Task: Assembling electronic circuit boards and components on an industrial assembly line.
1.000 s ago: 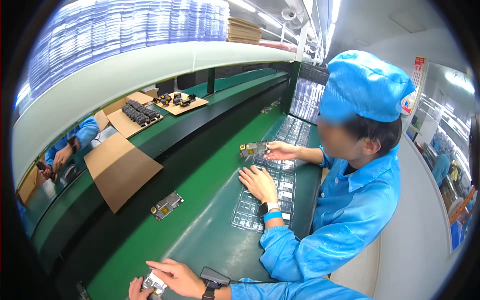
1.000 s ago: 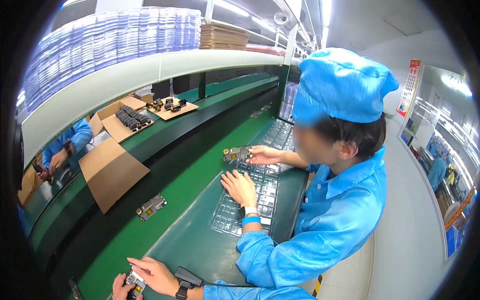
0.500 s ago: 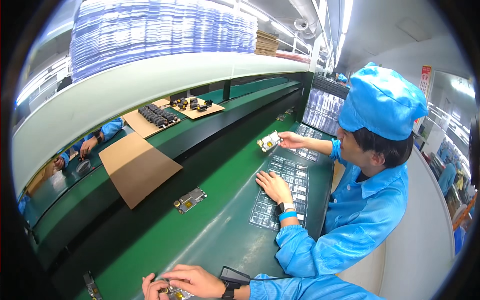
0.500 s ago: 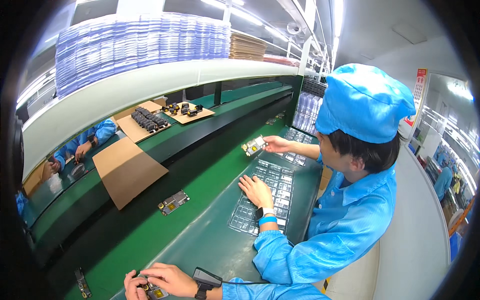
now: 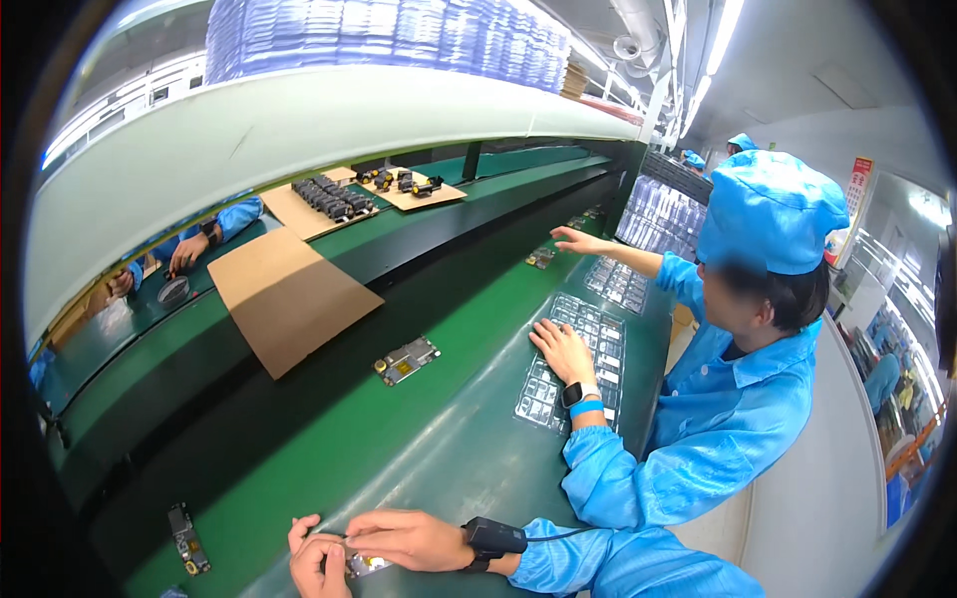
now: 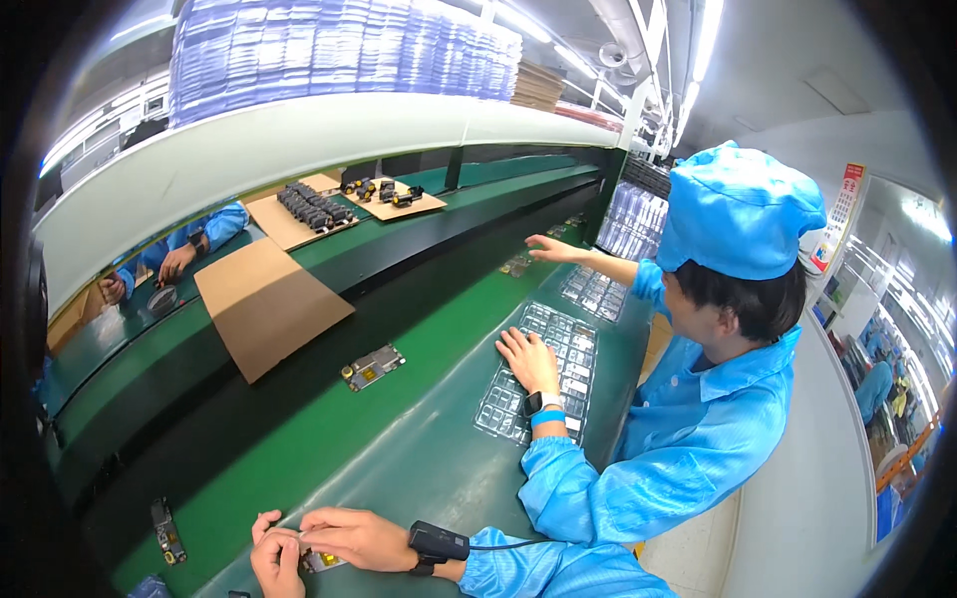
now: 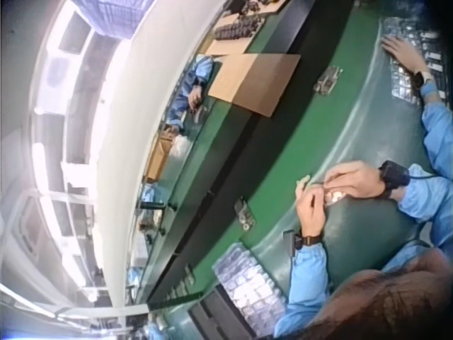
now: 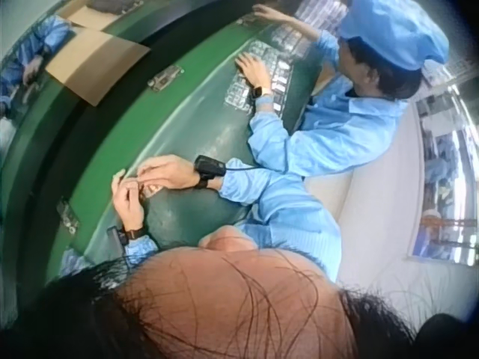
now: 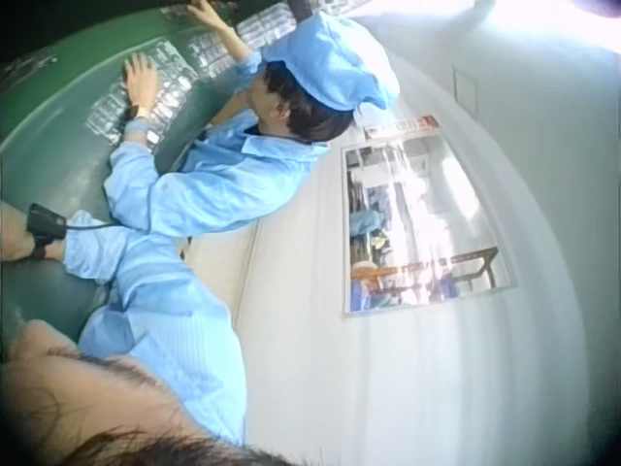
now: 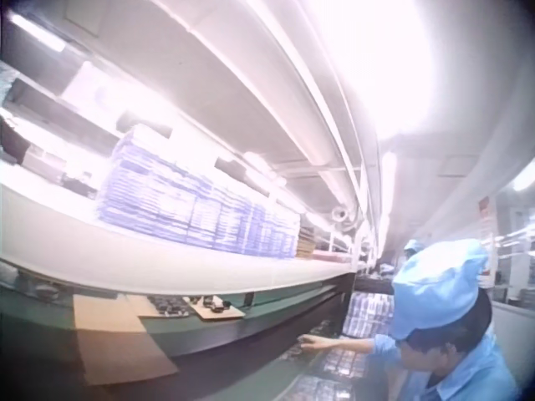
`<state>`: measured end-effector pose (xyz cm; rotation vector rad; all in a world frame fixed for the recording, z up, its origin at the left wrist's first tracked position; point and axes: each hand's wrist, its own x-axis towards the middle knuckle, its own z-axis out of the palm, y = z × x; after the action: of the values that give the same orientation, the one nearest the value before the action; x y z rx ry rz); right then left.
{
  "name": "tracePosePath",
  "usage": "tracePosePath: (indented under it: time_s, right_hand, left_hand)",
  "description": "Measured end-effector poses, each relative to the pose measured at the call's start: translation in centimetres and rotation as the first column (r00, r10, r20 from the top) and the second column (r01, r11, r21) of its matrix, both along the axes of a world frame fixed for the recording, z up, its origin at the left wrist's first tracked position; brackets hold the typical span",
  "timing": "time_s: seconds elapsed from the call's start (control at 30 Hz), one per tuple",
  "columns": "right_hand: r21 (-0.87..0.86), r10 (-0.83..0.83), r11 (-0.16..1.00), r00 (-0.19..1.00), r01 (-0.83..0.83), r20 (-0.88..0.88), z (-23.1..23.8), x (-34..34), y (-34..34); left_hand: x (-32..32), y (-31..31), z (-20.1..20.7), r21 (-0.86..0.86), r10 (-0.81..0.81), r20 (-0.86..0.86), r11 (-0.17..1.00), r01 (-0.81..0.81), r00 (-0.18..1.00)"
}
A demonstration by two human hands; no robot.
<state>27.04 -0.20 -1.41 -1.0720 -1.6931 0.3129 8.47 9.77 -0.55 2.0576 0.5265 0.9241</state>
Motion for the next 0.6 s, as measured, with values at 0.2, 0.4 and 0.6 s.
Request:
tracePosePath:
  time_s: [0.2, 0.4, 0.6]
  right_hand:
    - [-0.016, -0.016, 1.000, 0.998, 0.017, 0.053, -0.3, 0.2, -0.2]
    - [-0.034, -0.022, 0.999, 0.998, 0.024, 0.066, -1.2, 0.5, -0.1]
    - [0.090, -0.255, 0.966, 0.946, 0.241, 0.198, -0.2, 3.0, 0.4]
  left_hand:
    - [0.1, 0.1, 0.2, -0.054, -0.026, 0.014, 0.998, 0.027, 1.000]
    - [-0.1, 0.6, -1.0, -0.031, -0.047, 0.021, 0.998, 0.047, 0.999]
    - [-1.0, 0.4, 0.0, 0.230, 0.076, -0.275, 0.973, -0.012, 0.958]
